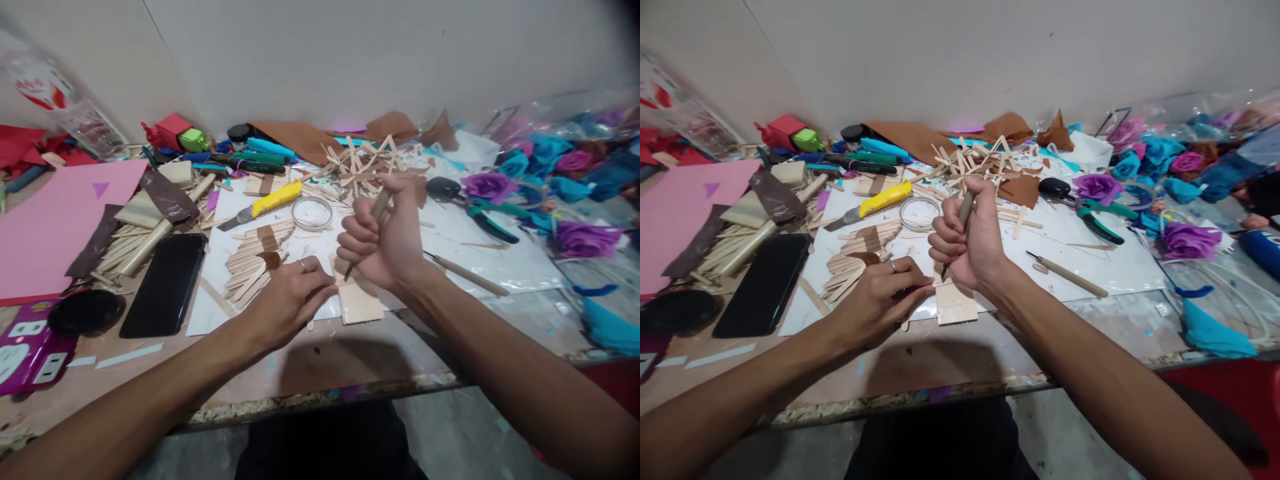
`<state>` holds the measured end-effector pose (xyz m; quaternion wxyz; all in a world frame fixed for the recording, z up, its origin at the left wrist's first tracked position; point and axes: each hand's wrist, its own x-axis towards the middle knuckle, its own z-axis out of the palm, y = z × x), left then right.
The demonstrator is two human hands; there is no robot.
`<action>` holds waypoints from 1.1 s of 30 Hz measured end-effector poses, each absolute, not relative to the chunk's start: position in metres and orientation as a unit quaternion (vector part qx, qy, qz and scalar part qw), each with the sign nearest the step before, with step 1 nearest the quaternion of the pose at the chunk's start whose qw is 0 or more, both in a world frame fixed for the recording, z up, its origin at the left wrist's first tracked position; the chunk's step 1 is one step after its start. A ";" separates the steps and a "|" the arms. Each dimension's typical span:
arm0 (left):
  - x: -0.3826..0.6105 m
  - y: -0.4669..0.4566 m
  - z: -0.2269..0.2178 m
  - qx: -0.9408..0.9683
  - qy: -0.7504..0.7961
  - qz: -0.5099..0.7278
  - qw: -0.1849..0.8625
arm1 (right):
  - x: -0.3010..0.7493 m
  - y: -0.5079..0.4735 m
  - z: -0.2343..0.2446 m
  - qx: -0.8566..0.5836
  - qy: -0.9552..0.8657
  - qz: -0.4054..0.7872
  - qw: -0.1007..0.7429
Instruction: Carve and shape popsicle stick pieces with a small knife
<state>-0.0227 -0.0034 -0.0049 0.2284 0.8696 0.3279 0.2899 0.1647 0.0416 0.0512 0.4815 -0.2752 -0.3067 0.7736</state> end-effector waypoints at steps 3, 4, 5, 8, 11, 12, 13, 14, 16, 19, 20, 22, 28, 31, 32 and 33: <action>-0.022 -0.004 -0.004 0.867 0.333 0.293 0.229 | 0.162 0.040 0.053 -0.279 -0.303 0.758 0.505; -0.021 -0.005 -0.003 0.865 0.335 0.292 0.230 | 0.160 0.040 0.052 -0.281 -0.302 0.759 0.504; -0.021 -0.005 -0.003 0.865 0.338 0.291 0.231 | 0.158 0.038 0.051 -0.281 -0.301 0.761 0.502; -0.020 -0.005 -0.002 0.865 0.341 0.290 0.227 | 0.151 0.035 0.046 -0.280 -0.301 0.765 0.496; -0.019 -0.004 -0.002 0.867 0.333 0.296 0.221 | 0.147 0.032 0.045 -0.281 -0.307 0.764 0.493; -0.019 -0.004 -0.003 0.868 0.330 0.298 0.221 | 0.147 0.032 0.045 -0.283 -0.310 0.762 0.493; -0.018 -0.004 -0.003 0.868 0.328 0.300 0.220 | 0.147 0.031 0.045 -0.285 -0.314 0.759 0.494; -0.018 -0.004 -0.003 0.869 0.326 0.301 0.220 | 0.147 0.031 0.046 -0.288 -0.318 0.755 0.496; -0.018 -0.004 -0.003 0.869 0.327 0.302 0.217 | 0.146 0.030 0.047 -0.296 -0.324 0.746 0.501; -0.019 -0.004 -0.003 0.870 0.327 0.299 0.216 | 0.140 0.028 0.047 -0.315 -0.328 0.726 0.515; -0.019 -0.003 -0.003 0.870 0.326 0.297 0.219 | 0.137 0.026 0.047 -0.325 -0.330 0.717 0.521; -0.020 -0.003 -0.003 0.871 0.322 0.294 0.228 | 0.130 0.024 0.047 -0.348 -0.340 0.692 0.533; -0.020 -0.003 -0.002 0.872 0.312 0.304 0.226 | 0.115 0.023 0.046 -0.380 -0.363 0.651 0.548; -0.019 -0.004 -0.001 0.869 0.326 0.293 0.231 | 0.122 0.027 0.045 -0.378 -0.327 0.685 0.529; -0.019 -0.004 0.000 0.866 0.331 0.292 0.233 | 0.127 0.028 0.046 -0.373 -0.312 0.702 0.519; -0.019 -0.005 0.000 0.864 0.336 0.293 0.235 | 0.132 0.029 0.048 -0.363 -0.302 0.715 0.515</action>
